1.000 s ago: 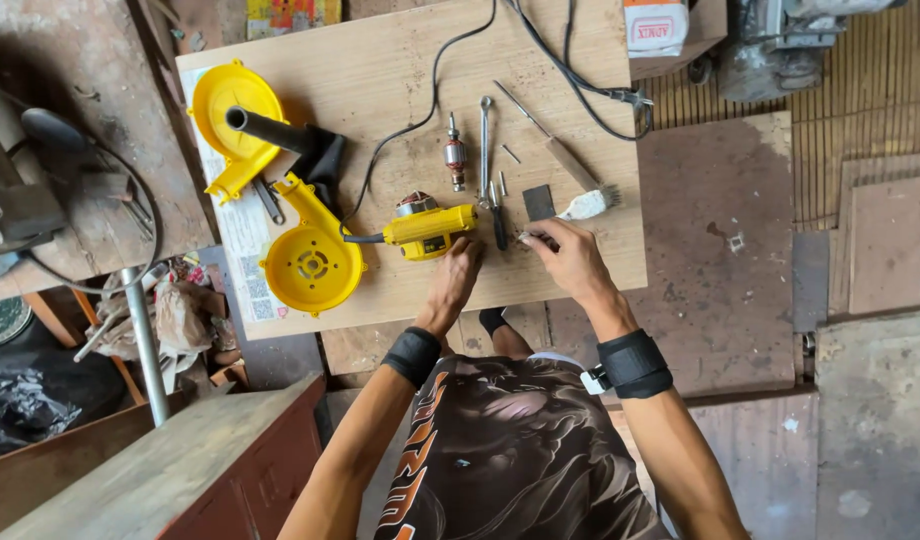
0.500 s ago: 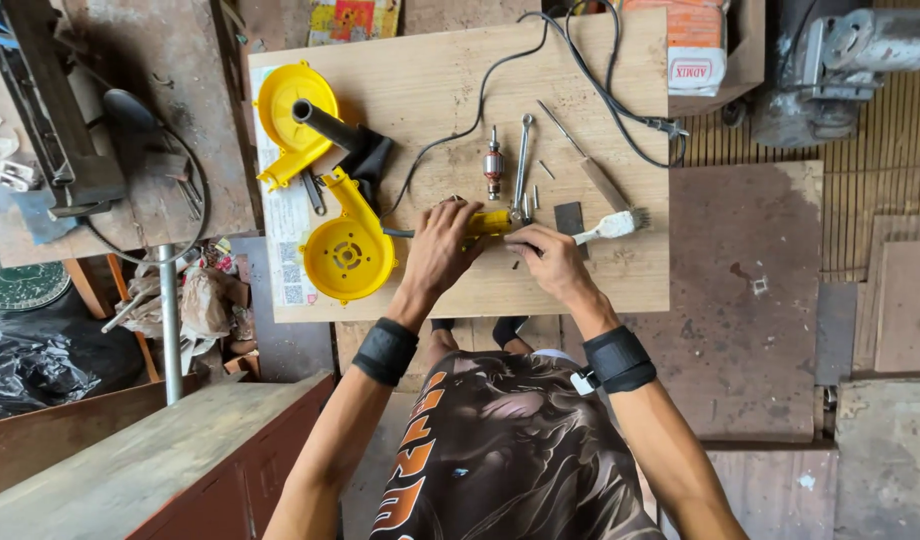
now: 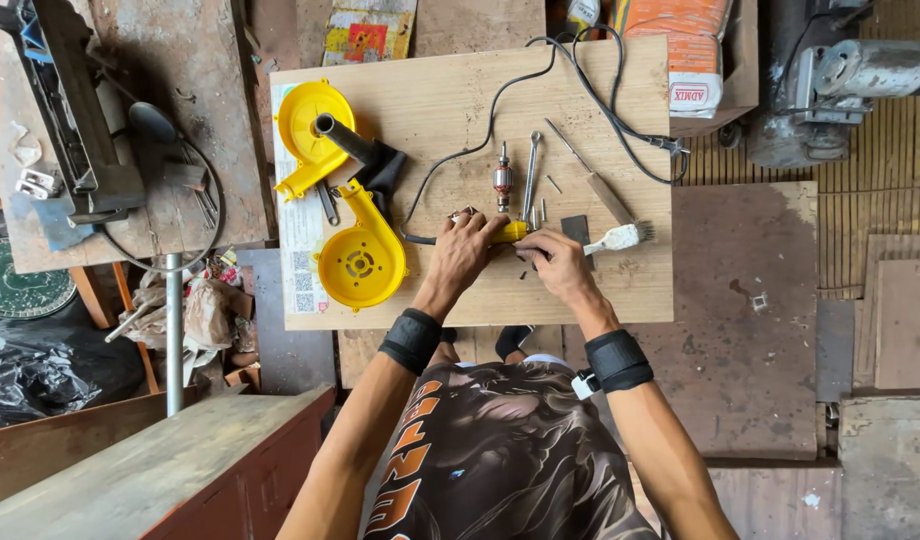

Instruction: The person cleans the internal components of a disassembled yellow leaf blower using a brush and a screwdriver. They scrub the motor housing and casing parts, then use the screwdriver to scrape debris from the motor area.

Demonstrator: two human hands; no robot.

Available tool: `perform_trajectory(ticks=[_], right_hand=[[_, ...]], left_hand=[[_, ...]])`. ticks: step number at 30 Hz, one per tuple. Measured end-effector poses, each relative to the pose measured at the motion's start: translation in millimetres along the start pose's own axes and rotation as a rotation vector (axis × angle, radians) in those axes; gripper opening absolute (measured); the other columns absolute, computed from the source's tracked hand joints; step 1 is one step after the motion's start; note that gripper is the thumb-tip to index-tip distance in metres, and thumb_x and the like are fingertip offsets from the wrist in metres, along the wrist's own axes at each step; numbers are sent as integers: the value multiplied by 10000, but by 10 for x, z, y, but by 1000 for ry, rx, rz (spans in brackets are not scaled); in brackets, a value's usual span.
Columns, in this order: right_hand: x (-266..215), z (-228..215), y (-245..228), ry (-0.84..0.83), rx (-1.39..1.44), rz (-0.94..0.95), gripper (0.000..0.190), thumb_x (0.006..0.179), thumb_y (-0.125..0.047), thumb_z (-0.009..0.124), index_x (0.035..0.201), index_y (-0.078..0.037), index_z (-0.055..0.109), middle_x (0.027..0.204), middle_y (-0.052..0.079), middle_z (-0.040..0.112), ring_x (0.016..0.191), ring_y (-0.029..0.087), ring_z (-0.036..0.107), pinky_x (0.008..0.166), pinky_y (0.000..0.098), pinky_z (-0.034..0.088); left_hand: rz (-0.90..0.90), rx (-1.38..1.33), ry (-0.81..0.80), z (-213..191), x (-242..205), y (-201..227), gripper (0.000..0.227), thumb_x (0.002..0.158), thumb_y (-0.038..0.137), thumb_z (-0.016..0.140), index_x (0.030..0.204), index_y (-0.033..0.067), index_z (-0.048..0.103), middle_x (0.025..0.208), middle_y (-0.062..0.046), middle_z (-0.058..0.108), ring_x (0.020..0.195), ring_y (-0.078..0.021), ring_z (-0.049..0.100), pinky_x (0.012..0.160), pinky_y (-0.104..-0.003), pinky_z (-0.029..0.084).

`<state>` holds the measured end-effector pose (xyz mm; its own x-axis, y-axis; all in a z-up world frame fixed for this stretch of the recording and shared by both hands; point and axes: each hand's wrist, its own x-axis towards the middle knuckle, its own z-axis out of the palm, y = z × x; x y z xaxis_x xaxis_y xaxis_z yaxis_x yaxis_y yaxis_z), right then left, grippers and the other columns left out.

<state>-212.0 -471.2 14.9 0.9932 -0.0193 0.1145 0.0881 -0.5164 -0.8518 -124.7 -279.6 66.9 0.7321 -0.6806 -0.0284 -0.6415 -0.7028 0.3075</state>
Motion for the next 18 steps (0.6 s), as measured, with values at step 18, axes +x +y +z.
perform_trajectory(ticks=[18], right_hand=[[79,62,-50,56,41,40,101,905,-92,753,1000,-59,766,1049,92,766,971,222,739,864,338,618]], left_hand=[[-62,-85,44,-26,-46,-42,471,962,441,658,1350,186,583,1048,-85,675,1078,-283,638,894,-450,489]])
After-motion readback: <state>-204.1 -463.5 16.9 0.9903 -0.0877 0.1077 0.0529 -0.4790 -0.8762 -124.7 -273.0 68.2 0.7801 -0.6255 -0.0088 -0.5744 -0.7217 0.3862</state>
